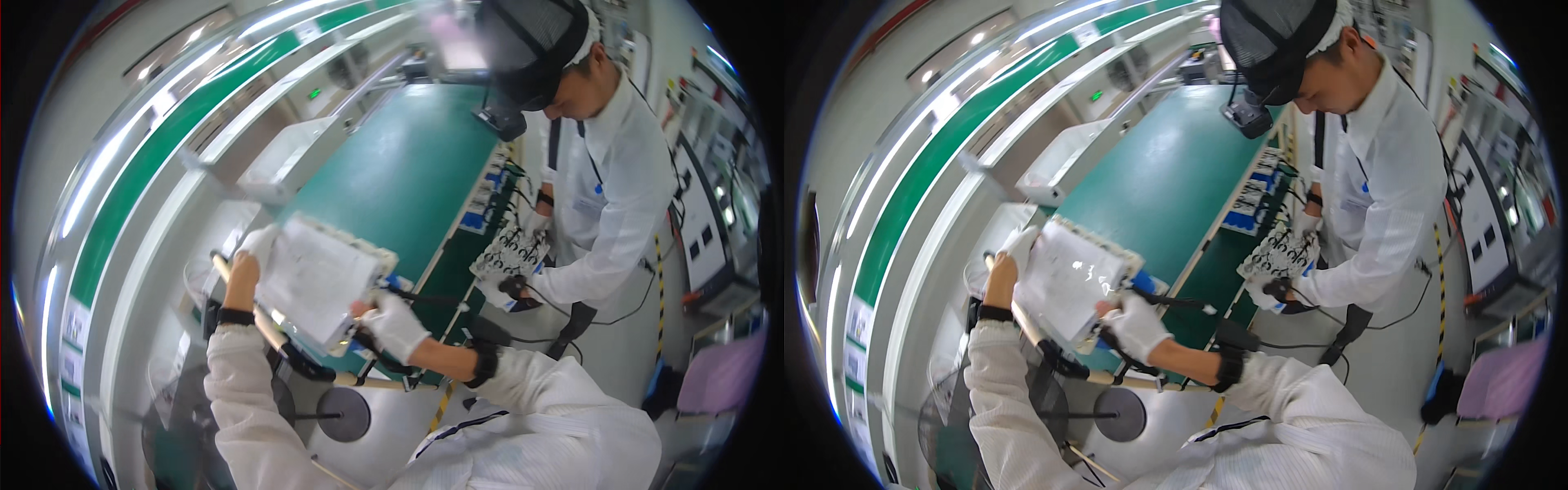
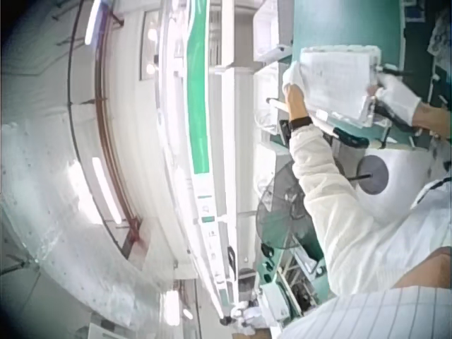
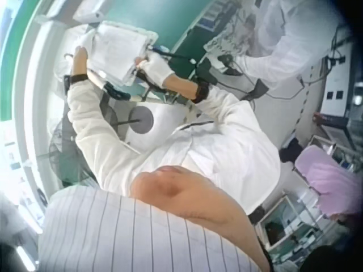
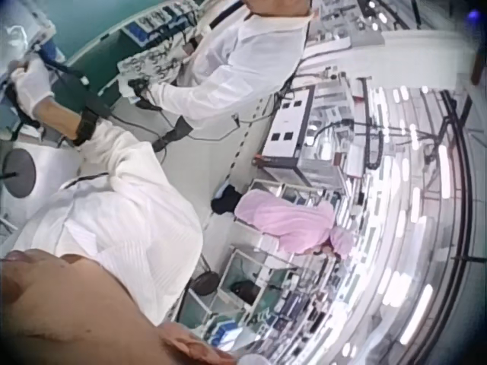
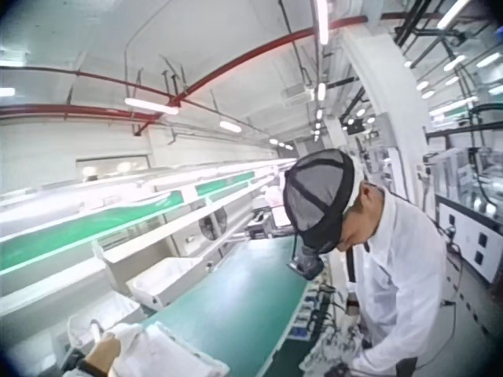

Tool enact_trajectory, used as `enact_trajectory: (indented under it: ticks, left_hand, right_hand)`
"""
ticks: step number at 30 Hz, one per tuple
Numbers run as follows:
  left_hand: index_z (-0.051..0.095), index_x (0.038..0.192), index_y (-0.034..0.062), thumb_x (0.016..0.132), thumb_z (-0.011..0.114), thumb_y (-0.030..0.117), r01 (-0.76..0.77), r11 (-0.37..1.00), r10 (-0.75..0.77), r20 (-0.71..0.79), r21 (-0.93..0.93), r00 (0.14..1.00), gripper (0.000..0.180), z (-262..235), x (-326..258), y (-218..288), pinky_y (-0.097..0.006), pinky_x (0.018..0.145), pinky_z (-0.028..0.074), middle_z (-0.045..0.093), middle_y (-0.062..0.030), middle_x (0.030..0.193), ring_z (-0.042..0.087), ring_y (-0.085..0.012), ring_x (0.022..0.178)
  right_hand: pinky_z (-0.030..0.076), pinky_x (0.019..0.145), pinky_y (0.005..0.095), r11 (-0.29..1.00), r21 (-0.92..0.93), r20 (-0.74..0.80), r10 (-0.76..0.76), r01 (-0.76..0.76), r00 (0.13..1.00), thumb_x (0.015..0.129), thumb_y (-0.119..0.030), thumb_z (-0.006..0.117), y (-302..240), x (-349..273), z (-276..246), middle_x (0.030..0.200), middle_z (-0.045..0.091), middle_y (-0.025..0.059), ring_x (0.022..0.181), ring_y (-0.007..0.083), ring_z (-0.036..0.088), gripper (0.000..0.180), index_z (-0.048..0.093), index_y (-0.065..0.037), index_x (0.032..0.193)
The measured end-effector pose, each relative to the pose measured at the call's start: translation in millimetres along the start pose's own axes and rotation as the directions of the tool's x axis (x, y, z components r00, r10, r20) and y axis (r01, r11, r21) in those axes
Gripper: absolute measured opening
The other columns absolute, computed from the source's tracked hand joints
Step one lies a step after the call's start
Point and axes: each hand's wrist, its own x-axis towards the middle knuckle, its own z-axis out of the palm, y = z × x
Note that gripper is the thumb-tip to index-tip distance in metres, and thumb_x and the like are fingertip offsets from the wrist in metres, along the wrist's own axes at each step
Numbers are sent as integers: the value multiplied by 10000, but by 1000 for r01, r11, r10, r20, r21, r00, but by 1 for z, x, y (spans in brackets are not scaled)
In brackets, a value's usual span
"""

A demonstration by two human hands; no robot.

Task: Testing and scanning battery packs in an industrial assembly line setting.

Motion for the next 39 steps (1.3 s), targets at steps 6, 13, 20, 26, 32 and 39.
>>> enact_trajectory:
  ticks: [6,13,20,26,32,39]
  left_hand:
    - [605,1090,105,883,493,154,-118,947,96,-87,-299,992,240,24,-2,2,-353,760,474,646,-134,956,620,-258,909]
    - [582,1112,74,890,488,155,-305,708,301,-119,-637,946,254,90,-84,111,-353,784,474,625,-145,999,610,-264,936]
    - [559,1134,42,898,482,156,-283,526,572,87,-802,816,274,154,-173,175,-354,808,474,603,-156,1041,601,-270,962]
    - [539,1154,16,904,478,157,-155,442,714,241,-884,657,293,191,-227,214,-355,829,474,585,-166,1077,593,-275,984]
    - [520,1173,-11,911,473,158,-9,418,796,361,-908,485,316,222,-270,250,-355,849,473,566,-175,1113,584,-280,1007]
    - [497,1195,-43,918,468,159,76,463,853,467,-883,234,344,255,-303,290,-356,873,473,545,-186,1155,575,-285,1033]
  right_hand:
    - [470,683,376,953,-216,-18,-219,210,976,865,-239,555,22,50,55,765,642,190,746,263,619,260,659,-2,887]
    - [464,761,422,918,-318,-35,-263,239,964,869,-313,508,42,33,49,943,651,178,886,330,615,354,640,-1,972]
    - [494,751,396,778,-580,-458,-557,242,693,785,-230,584,101,-68,-4,895,659,168,852,312,640,277,629,-26,967]
    - [503,649,319,944,-309,-493,-262,114,829,790,-137,494,148,-157,-38,800,674,85,708,172,646,203,660,-56,874]
    - [507,680,344,977,-212,-567,-126,4,814,802,-169,502,184,-201,-57,817,647,125,797,226,647,232,651,-26,908]
    - [492,722,350,902,-324,-749,-61,-285,660,790,-242,546,239,-264,-116,924,669,165,830,285,633,304,670,-51,991]
